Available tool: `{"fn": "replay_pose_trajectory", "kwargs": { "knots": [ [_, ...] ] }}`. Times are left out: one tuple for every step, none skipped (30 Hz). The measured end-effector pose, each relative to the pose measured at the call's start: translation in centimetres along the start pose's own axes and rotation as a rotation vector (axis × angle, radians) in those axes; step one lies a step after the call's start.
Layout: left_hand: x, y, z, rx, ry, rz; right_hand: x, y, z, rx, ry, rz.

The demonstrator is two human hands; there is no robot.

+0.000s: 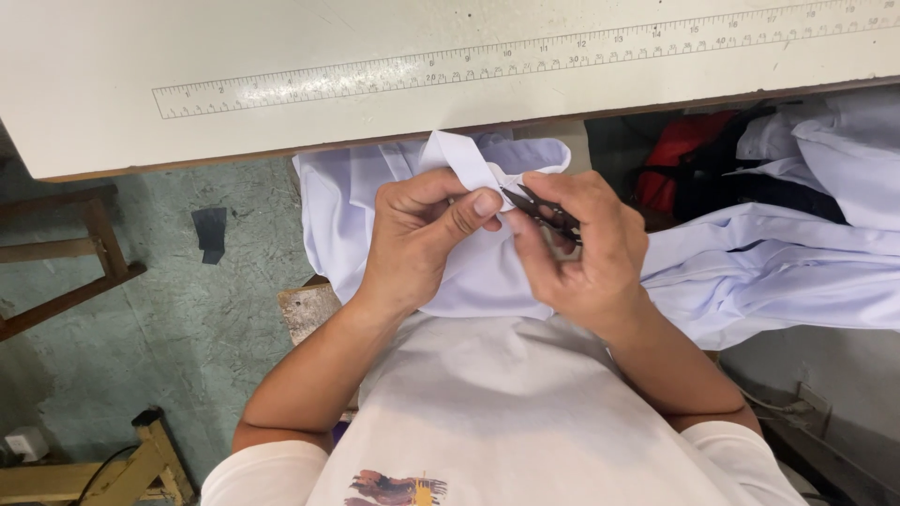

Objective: Trimming loose threads from a white garment using thread snips at a sewing factory workstation.

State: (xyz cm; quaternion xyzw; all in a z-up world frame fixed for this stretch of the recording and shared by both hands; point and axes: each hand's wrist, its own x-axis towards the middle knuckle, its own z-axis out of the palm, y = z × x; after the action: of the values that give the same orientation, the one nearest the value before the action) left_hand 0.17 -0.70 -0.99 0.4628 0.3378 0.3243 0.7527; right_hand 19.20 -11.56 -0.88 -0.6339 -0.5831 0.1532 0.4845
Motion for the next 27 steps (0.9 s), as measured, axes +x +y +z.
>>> {"fn": "replay_pose_trajectory", "kwargs": {
  "knots": [
    [0.0, -0.1, 0.1, -0.016, 0.006, -0.001, 0.0, 0.4, 0.1, 0.000, 0.022, -0.025],
    [0.2, 0.2, 0.3, -0.015, 0.005, 0.001, 0.0, 0.0, 0.2, 0.000, 0.024, -0.026],
    [0.1, 0.5, 0.6, 0.024, 0.012, 0.032, -0.1, -0.6, 0.3, 0.074, 0.064, 0.071],
    [0.1, 0.9, 0.9, 0.063, 0.020, 0.062, -0.2, -1.2, 0.4, 0.147, 0.102, 0.169],
    [0.1, 0.9, 1.2, 0.064, 0.025, 0.066, 0.2, -1.1, 0.3, 0.151, 0.098, 0.165],
    [0.1, 1.0, 1.4, 0.159, 0.031, 0.167, 0.5, -1.2, 0.2, 0.122, 0.141, 0.125],
    [0.1, 1.1, 1.7, 0.255, 0.036, 0.269, 0.9, -1.2, 0.1, 0.091, 0.184, 0.085],
    [0.0, 0.9, 1.7, 0.256, 0.040, 0.274, 1.2, -0.6, -0.5, 0.095, 0.182, 0.078],
    [-0.1, 0.7, 1.8, 0.220, -0.008, 0.249, 1.6, 0.0, -1.0, 0.038, 0.128, -0.015],
    [-0.1, 0.4, 1.8, 0.183, -0.056, 0.224, 2.0, 0.6, -1.6, -0.019, 0.073, -0.108],
    [-0.2, 0.2, 1.6, 0.182, -0.060, 0.227, 2.0, 0.5, -2.3, -0.022, 0.076, -0.109],
    [-0.3, -0.1, 1.3, 0.131, -0.042, 0.198, 1.9, 0.5, -3.0, -0.046, 0.118, -0.018],
    [-0.4, -0.3, 1.0, 0.081, -0.018, 0.169, 2.0, 0.4, -3.6, -0.065, 0.154, 0.073],
    [-0.3, -0.1, 0.9, 0.081, -0.016, 0.171, 3.4, 1.0, -4.6, -0.063, 0.152, 0.071],
    [-0.3, 0.2, 0.7, 0.040, -0.011, 0.132, 4.8, 1.6, -5.5, -0.121, 0.138, 0.014],
    [-0.4, 0.5, 0.5, -0.002, -0.007, 0.094, 6.1, 2.1, -6.4, -0.179, 0.124, -0.043],
    [-0.4, 0.3, 0.3, 0.002, -0.005, 0.101, 7.8, 3.9, -7.0, -0.175, 0.126, -0.050],
    [-0.5, 0.3, 0.2, -0.015, -0.004, 0.090, 9.5, 5.6, -7.8, -0.345, 0.101, -0.240],
    [-0.3, 0.3, 0.1, -0.031, -0.006, 0.088, 11.5, 7.3, -8.5, -0.507, 0.069, -0.437],
    [-0.3, 0.7, 0.0, -0.025, -0.006, 0.103, 12.6, 7.1, -8.5, -0.505, 0.079, -0.450],
    [-0.2, 1.1, 0.1, 0.016, 0.004, 0.085, 13.8, 6.9, -8.6, -0.577, 0.026, -0.435],
    [-0.2, 1.5, 0.1, 0.056, 0.014, 0.065, 15.0, 6.6, -8.6, -0.649, -0.026, -0.421],
    [-0.3, 1.0, -0.1, 0.066, 0.020, 0.103, 14.6, 4.9, -8.0, -0.644, -0.005, -0.454],
    [-0.4, 0.6, -0.2, 0.100, 0.003, 0.122, 14.2, 3.2, -7.4, -0.360, -0.032, -0.303],
    [0.5, 0.1, -0.7, 0.151, -0.006, 0.164, 14.4, 2.3, -6.4, -0.053, -0.072, -0.182],
    [1.1, -0.4, -0.8, 0.177, 0.008, 0.224, 13.4, 2.9, -5.4, -0.034, -0.054, -0.243],
    [1.1, -0.4, -1.2, 0.123, -0.047, 0.204, 12.3, 2.8, -4.1, -0.056, -0.204, -0.375]
  ]
}}
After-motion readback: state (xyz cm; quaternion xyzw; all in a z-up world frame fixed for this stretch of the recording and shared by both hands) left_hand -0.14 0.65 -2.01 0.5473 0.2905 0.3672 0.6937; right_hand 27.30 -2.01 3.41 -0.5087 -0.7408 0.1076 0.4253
